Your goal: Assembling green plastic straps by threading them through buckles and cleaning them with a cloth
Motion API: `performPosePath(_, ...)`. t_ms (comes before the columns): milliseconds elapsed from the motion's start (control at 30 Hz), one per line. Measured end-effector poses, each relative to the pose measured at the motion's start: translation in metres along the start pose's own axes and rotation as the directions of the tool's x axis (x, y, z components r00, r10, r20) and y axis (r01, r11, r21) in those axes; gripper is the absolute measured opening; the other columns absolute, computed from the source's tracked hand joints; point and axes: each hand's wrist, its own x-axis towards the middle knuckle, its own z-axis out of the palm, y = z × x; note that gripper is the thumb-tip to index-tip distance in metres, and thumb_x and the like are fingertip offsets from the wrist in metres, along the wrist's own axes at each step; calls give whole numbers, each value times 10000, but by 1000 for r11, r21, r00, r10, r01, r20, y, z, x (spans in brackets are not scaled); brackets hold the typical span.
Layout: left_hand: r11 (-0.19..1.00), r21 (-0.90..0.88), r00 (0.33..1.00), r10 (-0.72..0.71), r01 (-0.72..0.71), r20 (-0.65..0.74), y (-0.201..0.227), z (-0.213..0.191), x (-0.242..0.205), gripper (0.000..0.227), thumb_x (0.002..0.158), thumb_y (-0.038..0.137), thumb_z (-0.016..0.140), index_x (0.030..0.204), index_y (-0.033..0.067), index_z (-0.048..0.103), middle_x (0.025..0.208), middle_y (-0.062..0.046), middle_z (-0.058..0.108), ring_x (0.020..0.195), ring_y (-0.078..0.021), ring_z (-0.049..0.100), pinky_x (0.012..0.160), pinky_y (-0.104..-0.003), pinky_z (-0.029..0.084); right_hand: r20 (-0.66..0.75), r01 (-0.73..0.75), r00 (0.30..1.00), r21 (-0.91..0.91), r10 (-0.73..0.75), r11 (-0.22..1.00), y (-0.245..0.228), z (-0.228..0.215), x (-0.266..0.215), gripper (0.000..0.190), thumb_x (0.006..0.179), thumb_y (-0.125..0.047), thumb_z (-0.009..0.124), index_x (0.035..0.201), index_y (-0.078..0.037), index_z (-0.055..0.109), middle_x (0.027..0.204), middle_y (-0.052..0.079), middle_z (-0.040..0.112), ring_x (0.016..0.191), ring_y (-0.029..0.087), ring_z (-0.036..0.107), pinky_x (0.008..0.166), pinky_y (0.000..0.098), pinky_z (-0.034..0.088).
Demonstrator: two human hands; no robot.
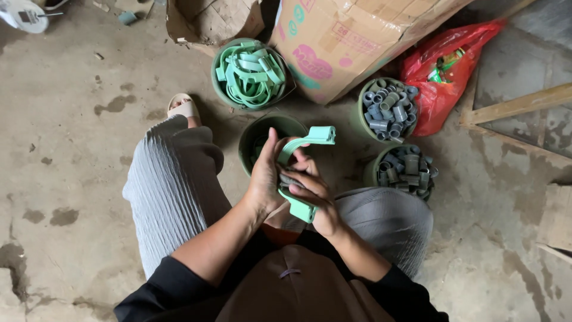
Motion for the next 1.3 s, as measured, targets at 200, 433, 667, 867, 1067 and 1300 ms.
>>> performPosePath(200, 996, -79, 997, -40, 45, 64, 6, -9, 12, 408, 887, 416, 758, 1020, 46, 648, 752, -66, 461, 634, -268, 610, 555, -312, 495, 37, -120, 993, 304, 114, 945, 16, -6, -25, 404, 915, -219, 562, 1138, 71, 734, 1124, 173, 493, 1062, 248, 468, 974, 380, 362)
performPosePath(433, 997, 62, 988, 44, -54, 151, 3, -1, 7, 504, 893, 403, 746, 1222, 27, 677, 925, -191, 634, 896, -285, 703, 655, -330, 589, 80, 117, 991, -136, -106, 984, -24, -13, -3, 344, 990, -239, 576, 1199, -46, 769, 1215, 157, 546, 1104, 273, 542, 1030, 388, 405)
performPosePath(667, 936, 194, 952, 269, -294, 143, 9, -19, 32, 412, 948, 402, 705, 864, -1, 701, 631, -120, 569, 597, -186, 588, 649, -321, 563, 53, -53, 998, 227, 42, 972, -26, -9, -20, 422, 933, -255, 565, 1153, 47, 762, 1134, 167, 520, 1046, 226, 493, 981, 357, 375)
performPosePath(867, 814, 462, 822, 506, -353, -263, 18, -100, 82, 407, 931, 396, 779, 991, -3, 725, 812, -103, 584, 700, -171, 567, 562, -298, 518, 131, -5, 991, 127, -12, 992, 13, -50, -11, 396, 934, -258, 582, 1087, 55, 768, 1080, 198, 566, 1009, 273, 526, 948, 386, 366)
performPosePath(1067, 394, 902, 604, 767, -177, -217, 25, -145, 85, 347, 991, 373, 744, 1087, 41, 716, 958, -187, 698, 923, -336, 659, 857, -443, 505, -348, -392, 856, 46, 383, 919, 177, -100, 0, 282, 970, -217, 682, 1166, -22, 740, 1163, 99, 638, 1094, 222, 560, 1020, 368, 418)
performPosePath(1300, 111, 991, 522, 851, -80, -54, 73, -179, 213, 425, 1002, 524, 693, 1035, 104, 748, 895, -197, 693, 913, -428, 620, 868, -478, 482, -488, -588, 649, 165, 583, 792, 293, -100, 5, 355, 903, -252, 774, 1119, 28, 756, 1139, 269, 694, 1136, 380, 613, 1032, 464, 435)
